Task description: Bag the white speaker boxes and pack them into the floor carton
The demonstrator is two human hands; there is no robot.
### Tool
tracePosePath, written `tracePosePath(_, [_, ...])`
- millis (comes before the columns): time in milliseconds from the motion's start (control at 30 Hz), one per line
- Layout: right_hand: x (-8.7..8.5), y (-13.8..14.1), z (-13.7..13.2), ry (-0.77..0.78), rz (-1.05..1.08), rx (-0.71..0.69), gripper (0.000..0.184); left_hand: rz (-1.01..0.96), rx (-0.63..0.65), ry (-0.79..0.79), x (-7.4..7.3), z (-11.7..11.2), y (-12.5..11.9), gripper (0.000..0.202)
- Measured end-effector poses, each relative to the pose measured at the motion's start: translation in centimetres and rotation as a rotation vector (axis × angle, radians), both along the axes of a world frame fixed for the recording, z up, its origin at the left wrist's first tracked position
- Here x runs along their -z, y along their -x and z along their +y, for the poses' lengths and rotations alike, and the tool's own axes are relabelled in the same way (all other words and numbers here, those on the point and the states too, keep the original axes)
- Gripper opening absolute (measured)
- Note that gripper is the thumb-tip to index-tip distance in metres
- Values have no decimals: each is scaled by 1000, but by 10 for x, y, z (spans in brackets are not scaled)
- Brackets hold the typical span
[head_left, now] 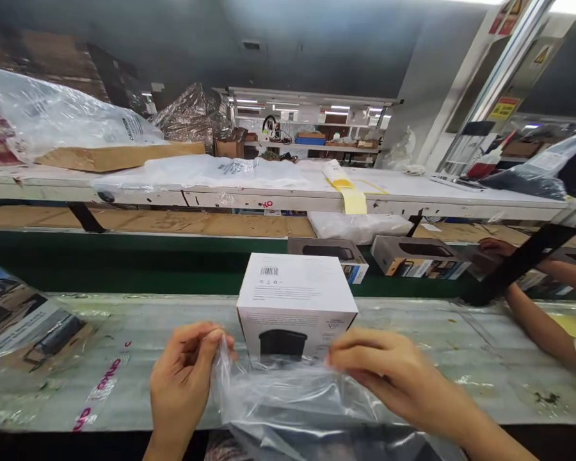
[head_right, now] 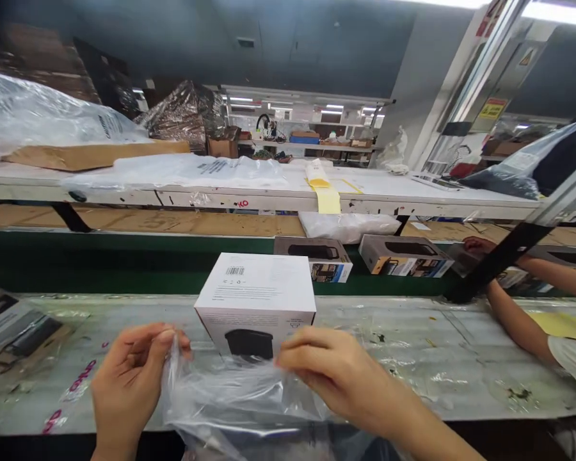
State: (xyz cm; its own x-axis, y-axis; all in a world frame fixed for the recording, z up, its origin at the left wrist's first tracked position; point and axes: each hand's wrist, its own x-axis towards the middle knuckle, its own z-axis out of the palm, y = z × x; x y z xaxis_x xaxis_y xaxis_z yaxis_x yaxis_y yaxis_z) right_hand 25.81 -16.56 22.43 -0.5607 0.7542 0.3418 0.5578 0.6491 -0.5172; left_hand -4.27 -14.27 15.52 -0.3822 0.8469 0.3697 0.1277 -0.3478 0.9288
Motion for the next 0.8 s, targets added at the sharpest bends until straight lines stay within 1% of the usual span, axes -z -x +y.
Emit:
tracePosePath(33, [3,-3,2,-85,49,-40,26,-19,-22,31,2,0,1,28])
tracePosePath(67, [6,-5,3,-156,103,-50,24,-60,-25,82,4,0,3,33])
tracePosePath(100, [8,-8,4,-200,158,-25,19,-119,4,143,5,1,6,39])
tracePosePath(133, [10,-10,6,-213,213,29,14,-194,72,201,6,3,9,44])
tracePosePath(167, [12,-12,8,-199,267,89,11,-275,177,244,7,5,13,48])
tracePosePath(200, [13,-14,9,-172,331,150,12,-349,310,268,10,7,17,51])
tracePosePath(233, [15,-16,12,-141,408,195,13,-392,461,282,12,11,22,55])
tracePosePath(267, [17,-18,14,-108,501,209,14,-386,624,299,15,15,27,60])
tracePosePath(300, [18,-20,17,-67,615,187,16,-323,788,322,17,20,32,65])
tracePosePath(333, [21,-22,20,-8,742,148,19,-211,926,343,19,24,38,69])
tracePosePath(367, [24,-24,24,63,867,116,23,-87,1019,341,20,29,42,69])
tracePosePath(400, [27,-26,28,144,965,109,26,10,1061,295,19,33,46,66])
tracePosePath(433, [31,-28,33,236,1011,127,27,42,1054,204,17,37,48,61])
tracePosePath(467, [36,-29,38,330,1012,167,27,-1,1006,86,13,41,49,56])
tracePosePath(500, [40,-30,43,413,976,206,29,-101,940,-23,8,45,47,53])
tracePosePath(533, [44,-31,48,479,926,232,31,-228,877,-91,1,50,44,51])
tracePosePath(567, [47,-31,54,525,889,237,34,-342,825,-103,-6,57,40,49])
tracePosePath(600, [49,-30,59,551,879,232,37,-409,765,-71,-14,67,34,48])
tracePosePath(633, [50,-29,65,547,900,236,39,-416,687,-25,-21,78,27,45])
tracePosePath(667, [50,-28,71,518,937,254,41,-366,593,8,-27,92,19,41])
tracePosePath(733, [47,-24,84,460,991,320,46,-174,411,22,-33,125,3,36])
tracePosePath(767, [44,-22,91,439,999,362,49,-84,361,24,-34,141,-4,37])
tracePosePath(800, [41,-19,99,425,995,404,52,-31,352,46,-33,155,-10,40])
